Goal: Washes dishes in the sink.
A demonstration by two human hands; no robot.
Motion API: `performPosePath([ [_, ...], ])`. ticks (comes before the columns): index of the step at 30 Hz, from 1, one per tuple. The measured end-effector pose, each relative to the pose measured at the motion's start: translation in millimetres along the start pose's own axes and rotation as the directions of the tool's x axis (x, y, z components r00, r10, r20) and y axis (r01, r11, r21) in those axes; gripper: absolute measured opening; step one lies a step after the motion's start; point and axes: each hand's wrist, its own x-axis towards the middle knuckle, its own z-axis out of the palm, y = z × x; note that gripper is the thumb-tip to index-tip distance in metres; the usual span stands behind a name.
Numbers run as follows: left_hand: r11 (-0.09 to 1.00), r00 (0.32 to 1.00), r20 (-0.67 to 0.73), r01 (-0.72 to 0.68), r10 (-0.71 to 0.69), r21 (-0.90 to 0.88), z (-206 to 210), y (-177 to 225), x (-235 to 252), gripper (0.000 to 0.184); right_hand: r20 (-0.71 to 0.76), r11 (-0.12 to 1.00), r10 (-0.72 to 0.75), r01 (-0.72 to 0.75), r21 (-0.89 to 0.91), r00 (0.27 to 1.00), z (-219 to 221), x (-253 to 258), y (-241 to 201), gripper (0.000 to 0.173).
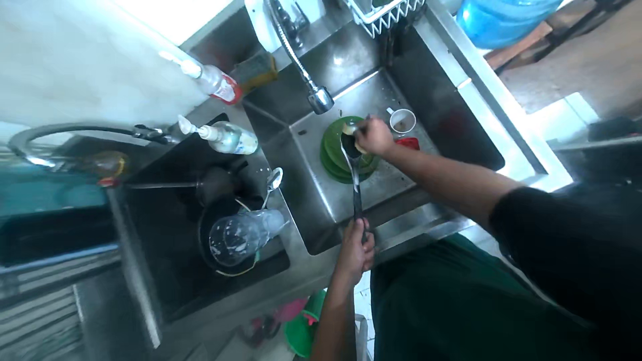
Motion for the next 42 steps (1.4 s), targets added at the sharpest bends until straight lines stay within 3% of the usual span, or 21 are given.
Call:
performPosePath([
  [3, 0.996, 0.993, -0.074, -0.086, 0.087, 0.016, 0, -1, 4, 0.048, -0.014, 0.992, 0.030, -0.028, 0.121, 0.999, -21, 27, -1, 0.026],
  [5, 0.958, 0.965, -0.171, -0.158, 0.201, 0.238, 2, 1, 7, 0.040, -0.119, 0.985, 0.017, 0.004, 0.174, 0.993, -35, 17, -1, 0.027],
  [7, 0.891, 0.929, -0.209, -0.200, 0.304, 0.407, -2, 3, 11, 0.028, -0.225, 0.983, -0.059, 0.096, 0.156, 0.973, -46, -14, -2, 0.030],
  [9, 0.852, 0.908, -0.213, -0.227, 0.360, 0.472, -6, 1, 17, 0.026, -0.262, 0.965, -0.230, 0.255, 0.066, 0.937, -39, -57, 3, 0.028],
  [11, 0.849, 0.909, -0.203, -0.235, 0.364, 0.473, -2, -3, 24, 0.026, -0.137, 0.914, -0.406, 0.403, -0.046, 0.904, -14, -99, 11, 0.025],
  [13, 0.836, 0.905, -0.200, -0.237, 0.375, 0.496, 4, -6, 29, 0.028, 0.056, 0.850, -0.512, 0.515, -0.113, 0.857, 15, -125, 17, 0.027],
  [14, 0.827, 0.906, -0.195, -0.234, 0.377, 0.512, 7, -8, 29, 0.028, 0.080, 0.827, -0.538, 0.543, -0.147, 0.839, 23, -126, 19, 0.028],
  [18, 0.800, 0.917, -0.141, -0.241, 0.373, 0.550, 11, -18, 18, 0.025, -0.078, 0.912, -0.378, 0.356, -0.203, 0.923, 4, -56, 24, 0.026],
  [21, 0.802, 0.905, -0.141, -0.272, 0.401, 0.532, 13, -24, 11, 0.023, -0.046, 0.975, -0.184, 0.176, -0.139, 0.982, -19, -5, 14, 0.027],
  [24, 0.803, 0.888, -0.167, -0.290, 0.429, 0.521, 14, -22, 9, 0.023, -0.060, 1.000, -0.002, 0.002, -0.008, 0.998, -29, 6, 3, 0.027],
  [26, 0.824, 0.888, -0.198, -0.274, 0.414, 0.496, 14, -19, 12, 0.021, -0.080, 0.999, -0.019, 0.023, 0.044, 0.997, -15, -19, 2, 0.025],
  [30, 0.808, 0.884, -0.235, -0.224, 0.404, 0.545, 4, -11, 22, 0.026, -0.009, 0.950, -0.307, 0.307, 0.060, 0.952, 40, -110, 2, 0.026],
  [32, 0.777, 0.885, -0.208, -0.228, 0.417, 0.587, 0, -15, 20, 0.027, -0.008, 0.941, -0.339, 0.339, 0.009, 0.941, 35, -103, 0, 0.025],
  [35, 0.766, 0.894, -0.169, -0.244, 0.416, 0.595, 3, -30, 10, 0.029, -0.003, 0.993, -0.115, 0.115, -0.004, 0.993, 7, -32, -2, 0.027],
  [38, 0.776, 0.873, -0.180, -0.287, 0.452, 0.561, 10, -37, 12, 0.025, -0.005, 0.989, 0.100, -0.099, 0.107, 0.995, -15, 17, -9, 0.025],
  [42, 0.827, 0.890, -0.239, -0.221, 0.387, 0.516, 16, -24, 18, 0.028, -0.079, 0.992, -0.013, 0.023, 0.121, 0.997, 5, -24, -3, 0.027],
])
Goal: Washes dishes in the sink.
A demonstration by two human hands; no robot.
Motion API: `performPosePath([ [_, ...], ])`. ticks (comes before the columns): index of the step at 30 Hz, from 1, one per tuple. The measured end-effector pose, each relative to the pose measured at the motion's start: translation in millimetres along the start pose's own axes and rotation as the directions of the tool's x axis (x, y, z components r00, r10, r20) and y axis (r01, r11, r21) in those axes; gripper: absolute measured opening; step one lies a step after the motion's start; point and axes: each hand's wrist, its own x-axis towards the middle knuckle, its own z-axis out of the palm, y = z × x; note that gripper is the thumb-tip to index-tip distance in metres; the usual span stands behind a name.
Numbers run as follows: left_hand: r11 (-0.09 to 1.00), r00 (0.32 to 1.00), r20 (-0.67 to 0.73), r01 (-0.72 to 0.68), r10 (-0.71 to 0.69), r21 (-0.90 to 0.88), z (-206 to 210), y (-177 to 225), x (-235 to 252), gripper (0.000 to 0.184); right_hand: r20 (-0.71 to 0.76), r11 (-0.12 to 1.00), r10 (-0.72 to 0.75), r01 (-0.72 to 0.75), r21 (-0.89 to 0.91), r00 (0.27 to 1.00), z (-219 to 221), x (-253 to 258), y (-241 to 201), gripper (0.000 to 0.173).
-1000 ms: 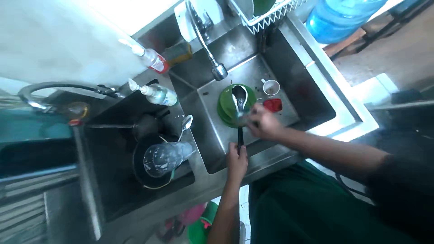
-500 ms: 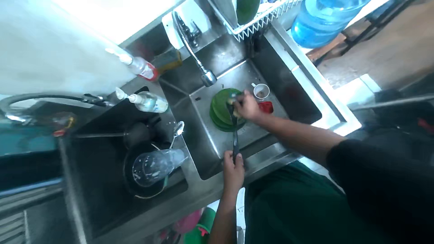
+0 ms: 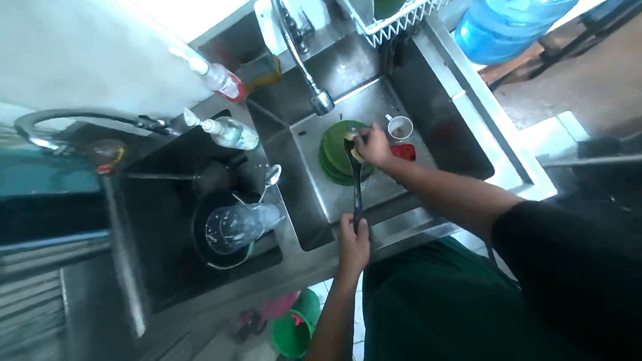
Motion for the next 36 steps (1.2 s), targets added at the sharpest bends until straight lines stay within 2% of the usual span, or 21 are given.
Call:
performPosePath([
  [2, 0.998, 0.999, -0.004, 0.049, -0.049, 0.048, -4, 6, 9, 0.031, 0.041, 0.987, -0.157, 0.158, -0.006, 0.987, 23, -51, 10, 0.024],
  [4, 0.991, 0.999, -0.009, 0.049, -0.049, 0.124, -12, 10, 13, 0.035, 0.178, 0.962, -0.271, 0.273, 0.016, 0.946, 34, -96, 9, 0.024],
  [7, 0.980, 1.000, 0.018, -0.023, 0.019, 0.199, -25, 8, 7, 0.033, 0.217, 0.922, -0.368, 0.385, -0.039, 0.904, 25, -100, 7, 0.022],
  [10, 0.966, 0.996, 0.088, -0.046, 0.024, 0.256, -45, -3, -12, 0.034, 0.136, 0.941, -0.281, 0.300, -0.158, 0.950, 9, -51, 13, 0.024],
  [12, 0.963, 0.993, 0.099, -0.082, 0.059, 0.255, -67, -20, -34, 0.034, 0.080, 0.954, -0.247, 0.257, -0.155, 0.966, -8, -31, 7, 0.025],
  [15, 0.963, 0.994, 0.059, -0.108, 0.097, 0.246, -114, -52, -73, 0.030, 0.014, 0.934, -0.343, 0.343, -0.096, 0.939, -29, -37, 5, 0.026],
  [19, 0.952, 0.998, 0.007, -0.066, 0.067, 0.299, -183, -96, -97, 0.030, -0.023, 0.946, -0.319, 0.317, -0.066, 0.947, -38, -73, 13, 0.024],
  [22, 0.936, 0.998, 0.045, -0.066, 0.053, 0.346, -225, -122, -93, 0.036, -0.051, 0.973, -0.220, 0.215, -0.081, 0.974, -31, -104, 17, 0.023],
  [25, 0.899, 0.988, 0.144, -0.116, 0.060, 0.421, -259, -129, -78, 0.038, -0.091, 0.991, -0.118, 0.111, -0.074, 0.989, -19, -126, 15, 0.023],
  [30, 0.825, 0.951, 0.291, -0.246, 0.103, 0.509, -296, -139, -42, 0.043, -0.170, 0.995, -0.099, 0.095, -0.033, 0.980, 3, -147, 2, 0.023],
  [34, 0.774, 0.940, 0.321, -0.287, 0.114, 0.565, -314, -140, -23, 0.048, -0.221, 0.997, -0.064, 0.071, 0.025, 0.973, 18, -161, -2, 0.023],
  [36, 0.715, 0.937, 0.328, -0.308, 0.116, 0.628, -321, -138, -15, 0.049, -0.245, 0.998, -0.028, 0.039, 0.040, 0.969, 23, -167, -5, 0.024],
])
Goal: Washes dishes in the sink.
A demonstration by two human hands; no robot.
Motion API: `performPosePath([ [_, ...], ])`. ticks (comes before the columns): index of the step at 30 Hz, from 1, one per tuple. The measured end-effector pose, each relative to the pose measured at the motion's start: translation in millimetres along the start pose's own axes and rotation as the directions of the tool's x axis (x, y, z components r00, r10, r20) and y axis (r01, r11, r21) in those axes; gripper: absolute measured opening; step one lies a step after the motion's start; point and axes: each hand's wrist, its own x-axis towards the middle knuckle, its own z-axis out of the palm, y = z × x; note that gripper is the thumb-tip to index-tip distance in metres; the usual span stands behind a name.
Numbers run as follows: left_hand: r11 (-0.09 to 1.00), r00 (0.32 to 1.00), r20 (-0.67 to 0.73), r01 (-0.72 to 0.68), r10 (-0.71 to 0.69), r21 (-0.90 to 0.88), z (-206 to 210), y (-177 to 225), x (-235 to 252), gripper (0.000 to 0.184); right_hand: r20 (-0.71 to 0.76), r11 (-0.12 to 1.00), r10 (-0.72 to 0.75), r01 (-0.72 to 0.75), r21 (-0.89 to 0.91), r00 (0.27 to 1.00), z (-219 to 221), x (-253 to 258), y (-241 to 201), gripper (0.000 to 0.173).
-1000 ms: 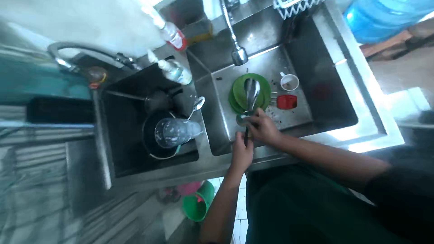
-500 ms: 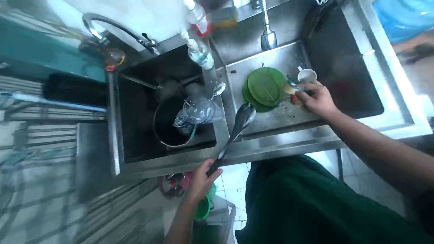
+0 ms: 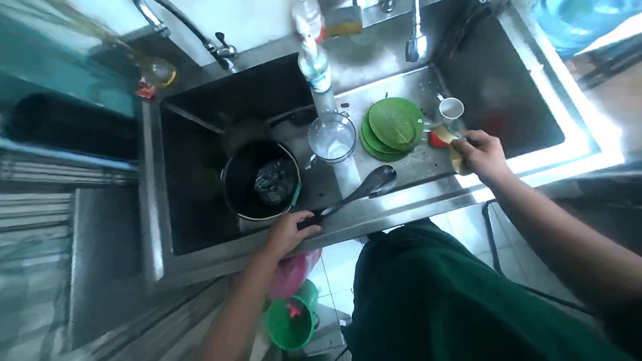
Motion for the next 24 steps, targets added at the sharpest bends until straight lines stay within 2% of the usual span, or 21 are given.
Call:
performPosePath([
  [3, 0.989, 0.998, -0.010, -0.053, 0.055, 0.139, -4, -9, 7, 0.047, -0.031, 0.999, 0.041, -0.041, 0.001, 0.999, 1, -9, 1, 0.024],
  [7, 0.972, 0.994, -0.071, -0.063, 0.081, 0.227, -3, -10, 9, 0.049, -0.055, 0.997, 0.066, -0.063, 0.045, 0.996, -3, -19, 3, 0.023],
  [12, 0.986, 0.991, -0.113, -0.050, 0.068, 0.156, 3, -15, 15, 0.050, -0.069, 0.994, 0.092, -0.087, 0.069, 0.993, -10, -19, 13, 0.026],
  [17, 0.992, 0.980, -0.181, -0.066, 0.084, 0.103, 7, -16, 17, 0.054, -0.037, 0.989, 0.131, -0.128, 0.078, 0.991, -8, -18, 4, 0.027],
  [22, 0.988, 0.919, -0.370, -0.094, 0.134, 0.125, 11, -3, 7, 0.065, 0.023, 0.989, 0.128, -0.130, 0.065, 0.991, -3, -10, 1, 0.026],
  [24, 0.974, 0.854, -0.482, -0.111, 0.194, 0.196, 15, 10, 1, 0.068, 0.035, 0.990, 0.125, -0.128, 0.064, 0.991, -7, -4, 2, 0.026],
])
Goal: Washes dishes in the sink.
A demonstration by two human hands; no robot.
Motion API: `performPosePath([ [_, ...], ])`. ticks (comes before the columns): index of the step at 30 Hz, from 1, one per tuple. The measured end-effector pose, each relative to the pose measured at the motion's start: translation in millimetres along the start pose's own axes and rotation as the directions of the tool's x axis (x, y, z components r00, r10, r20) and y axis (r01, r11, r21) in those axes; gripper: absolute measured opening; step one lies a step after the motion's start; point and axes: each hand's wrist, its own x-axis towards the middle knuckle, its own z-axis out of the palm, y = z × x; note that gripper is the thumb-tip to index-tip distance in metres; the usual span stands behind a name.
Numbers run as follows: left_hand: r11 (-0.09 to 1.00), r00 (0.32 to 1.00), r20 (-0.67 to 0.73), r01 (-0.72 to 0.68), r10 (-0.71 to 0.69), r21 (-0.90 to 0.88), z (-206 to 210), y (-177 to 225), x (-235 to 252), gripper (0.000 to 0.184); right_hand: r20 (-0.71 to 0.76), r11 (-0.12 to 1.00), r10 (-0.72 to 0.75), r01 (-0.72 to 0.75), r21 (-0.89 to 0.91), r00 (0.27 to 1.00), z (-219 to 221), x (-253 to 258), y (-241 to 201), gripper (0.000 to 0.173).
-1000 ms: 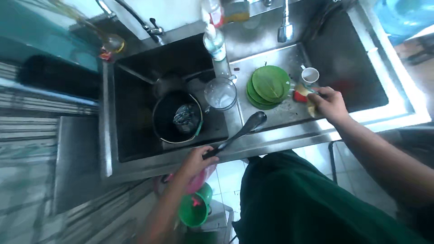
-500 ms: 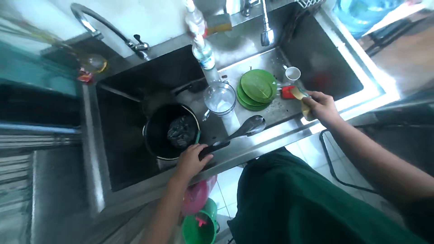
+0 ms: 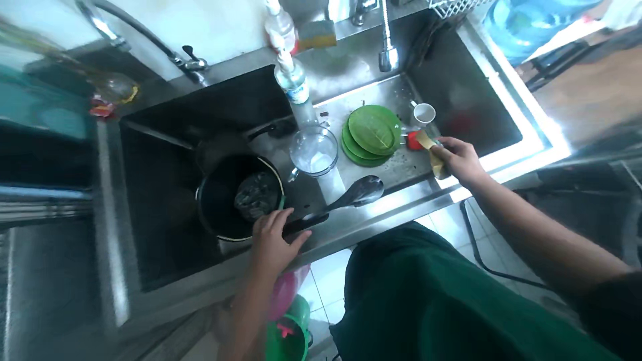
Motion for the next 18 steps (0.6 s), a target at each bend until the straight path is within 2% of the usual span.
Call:
performPosePath([
  [2, 0.997, 0.983, -0.165, -0.080, 0.083, 0.024, -3, 31, -3, 0.062, 0.004, 1.000, -0.009, 0.009, 0.018, 1.000, -8, 7, 2, 0.026],
  [3, 0.993, 0.966, -0.234, -0.117, 0.107, -0.028, -5, 56, -2, 0.055, 0.000, 0.999, -0.013, 0.013, 0.037, 1.000, -13, 11, 3, 0.026],
  [5, 0.923, 0.958, -0.265, -0.195, 0.107, -0.330, -7, 124, 9, 0.041, -0.014, 0.995, 0.011, -0.010, 0.098, 1.000, -23, 20, 7, 0.025],
  [6, 0.804, 0.973, -0.199, -0.207, 0.112, -0.557, -7, 162, 22, 0.035, -0.024, 0.990, 0.039, -0.035, 0.139, 0.999, -29, 27, 9, 0.024],
  [7, 0.646, 0.990, -0.085, -0.138, 0.113, -0.751, -4, 199, 41, 0.032, -0.029, 0.980, 0.081, -0.074, 0.185, 0.996, -36, 35, 11, 0.024],
  [8, 0.487, 0.995, 0.056, 0.011, 0.078, -0.873, 3, 235, 66, 0.028, -0.033, 0.966, 0.124, -0.113, 0.232, 0.992, -42, 43, 13, 0.025],
  [9, 0.356, 0.983, 0.185, 0.173, 0.000, -0.918, 16, 265, 96, 0.025, -0.041, 0.947, 0.165, -0.146, 0.285, 0.986, -48, 52, 15, 0.025],
  [11, 0.208, 0.892, 0.378, 0.429, -0.247, -0.879, 63, 305, 164, 0.027, -0.059, 0.903, 0.223, -0.184, 0.388, 0.973, -61, 72, 14, 0.028],
  [13, 0.161, 0.731, 0.497, 0.624, -0.468, -0.765, 126, 312, 226, 0.037, -0.056, 0.860, 0.249, -0.194, 0.472, 0.967, -77, 91, 15, 0.031],
  [15, 0.216, 0.554, 0.559, 0.802, -0.616, -0.557, 182, 301, 265, 0.042, -0.041, 0.840, 0.243, -0.189, 0.509, 0.969, -95, 108, 20, 0.029],
  [16, 0.295, 0.508, 0.574, 0.855, -0.642, -0.426, 202, 294, 276, 0.044, -0.027, 0.837, 0.236, -0.189, 0.514, 0.971, -105, 114, 23, 0.029],
  [18, 0.428, 0.489, 0.565, 0.869, -0.665, -0.247, 231, 285, 283, 0.042, 0.025, 0.850, 0.214, -0.199, 0.488, 0.976, -124, 122, 32, 0.029],
])
